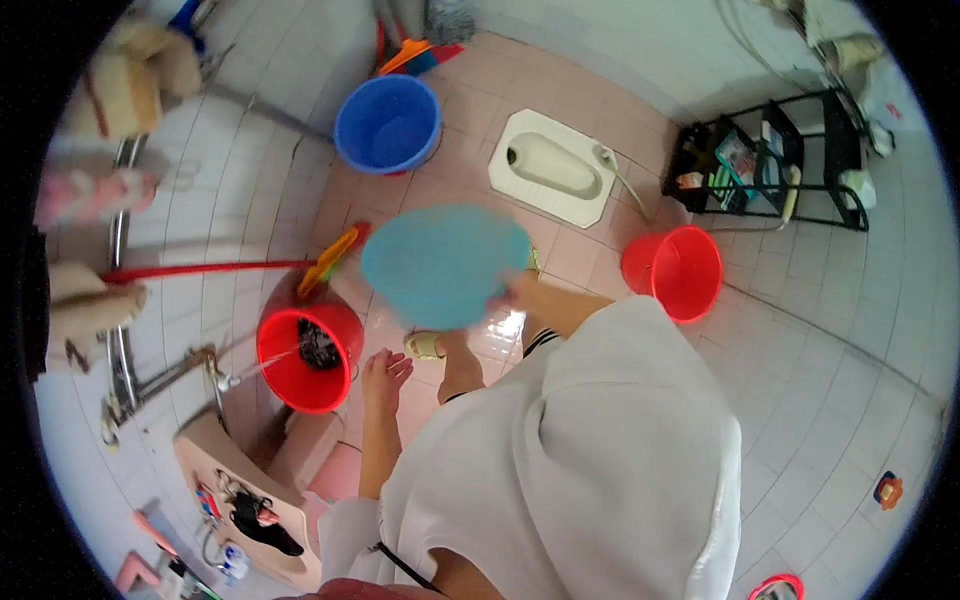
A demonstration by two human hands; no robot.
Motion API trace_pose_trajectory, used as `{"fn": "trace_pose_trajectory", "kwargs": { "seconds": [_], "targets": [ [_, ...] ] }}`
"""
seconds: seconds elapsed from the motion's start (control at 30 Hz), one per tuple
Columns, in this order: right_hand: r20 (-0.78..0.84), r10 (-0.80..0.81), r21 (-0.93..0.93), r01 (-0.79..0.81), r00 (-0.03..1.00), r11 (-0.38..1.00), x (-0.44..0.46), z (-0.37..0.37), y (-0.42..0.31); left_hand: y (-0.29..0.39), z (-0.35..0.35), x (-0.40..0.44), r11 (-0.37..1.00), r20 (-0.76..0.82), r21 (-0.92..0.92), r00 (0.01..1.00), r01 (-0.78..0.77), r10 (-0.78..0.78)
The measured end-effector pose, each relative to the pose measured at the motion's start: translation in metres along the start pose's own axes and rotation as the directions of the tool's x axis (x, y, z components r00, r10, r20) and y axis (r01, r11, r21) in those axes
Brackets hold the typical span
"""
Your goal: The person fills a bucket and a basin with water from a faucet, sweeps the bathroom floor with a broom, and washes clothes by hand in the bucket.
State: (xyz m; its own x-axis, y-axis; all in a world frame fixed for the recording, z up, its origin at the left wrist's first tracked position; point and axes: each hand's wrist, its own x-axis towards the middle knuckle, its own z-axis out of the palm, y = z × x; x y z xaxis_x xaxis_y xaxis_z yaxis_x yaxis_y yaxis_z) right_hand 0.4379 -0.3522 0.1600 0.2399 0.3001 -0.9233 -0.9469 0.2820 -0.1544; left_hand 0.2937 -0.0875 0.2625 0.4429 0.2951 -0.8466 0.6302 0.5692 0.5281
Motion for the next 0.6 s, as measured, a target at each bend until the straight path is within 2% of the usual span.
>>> {"fn": "trace_pose_trajectory", "kwargs": {
  "seconds": [0.07, 0.1, 0.13, 0.2, 0.27, 0.3, 0.37, 0.4, 0.5, 0.6],
  "targets": [
    [-0.207, -0.039, -0.057, 0.028, 0.977, 0.998, 0.022, -0.029, -0.081, 0.012, 0.044, 0.004, 0.999, 0.067, -0.035, 0.997, -0.037, 0.039],
    [-0.012, -0.135, -0.114, 0.133, 0.991, 0.985, 0.005, -0.036, -0.13, 0.016, 0.065, 0.003, 0.999, 0.076, -0.022, 0.996, -0.048, 0.049],
    [-0.164, -0.016, -0.122, -0.004, 0.986, 0.993, 0.01, -0.048, -0.183, 0.018, 0.085, 0.001, 0.997, 0.101, -0.008, 0.992, -0.072, 0.073],
    [-0.318, 0.035, -0.072, -0.061, 0.947, 0.995, -0.013, -0.061, -0.273, 0.017, 0.117, 0.001, 0.995, 0.122, 0.012, 0.987, -0.102, 0.099],
    [-0.423, -0.05, 0.048, 0.078, 0.905, 0.996, -0.024, -0.092, -0.318, 0.005, 0.136, 0.002, 0.998, 0.231, 0.02, 0.972, -0.052, 0.046],
    [-0.421, -0.055, 0.053, 0.085, 0.905, 0.995, -0.028, -0.107, -0.331, 0.004, 0.148, -0.004, 1.0, 0.204, 0.025, 0.979, 0.009, -0.014],
    [-0.456, 0.094, 0.196, -0.003, 0.885, 0.981, -0.035, -0.137, -0.35, -0.01, 0.156, -0.007, 0.999, 0.163, 0.01, 0.985, 0.05, -0.051],
    [-0.455, 0.097, 0.201, -0.004, 0.885, 0.979, -0.029, -0.158, -0.353, -0.016, 0.157, -0.006, 0.996, 0.119, -0.011, 0.989, 0.092, -0.09],
    [-0.488, 0.283, 0.278, -0.16, 0.826, 0.947, -0.009, -0.201, -0.331, -0.035, 0.143, 0.002, 0.981, 0.062, -0.011, 0.979, 0.193, -0.192],
    [-0.526, 0.213, 0.276, -0.072, 0.823, 0.958, -0.021, -0.203, -0.294, -0.046, 0.129, 0.012, 0.968, -0.03, -0.008, 0.967, 0.252, -0.252]
  ]
}}
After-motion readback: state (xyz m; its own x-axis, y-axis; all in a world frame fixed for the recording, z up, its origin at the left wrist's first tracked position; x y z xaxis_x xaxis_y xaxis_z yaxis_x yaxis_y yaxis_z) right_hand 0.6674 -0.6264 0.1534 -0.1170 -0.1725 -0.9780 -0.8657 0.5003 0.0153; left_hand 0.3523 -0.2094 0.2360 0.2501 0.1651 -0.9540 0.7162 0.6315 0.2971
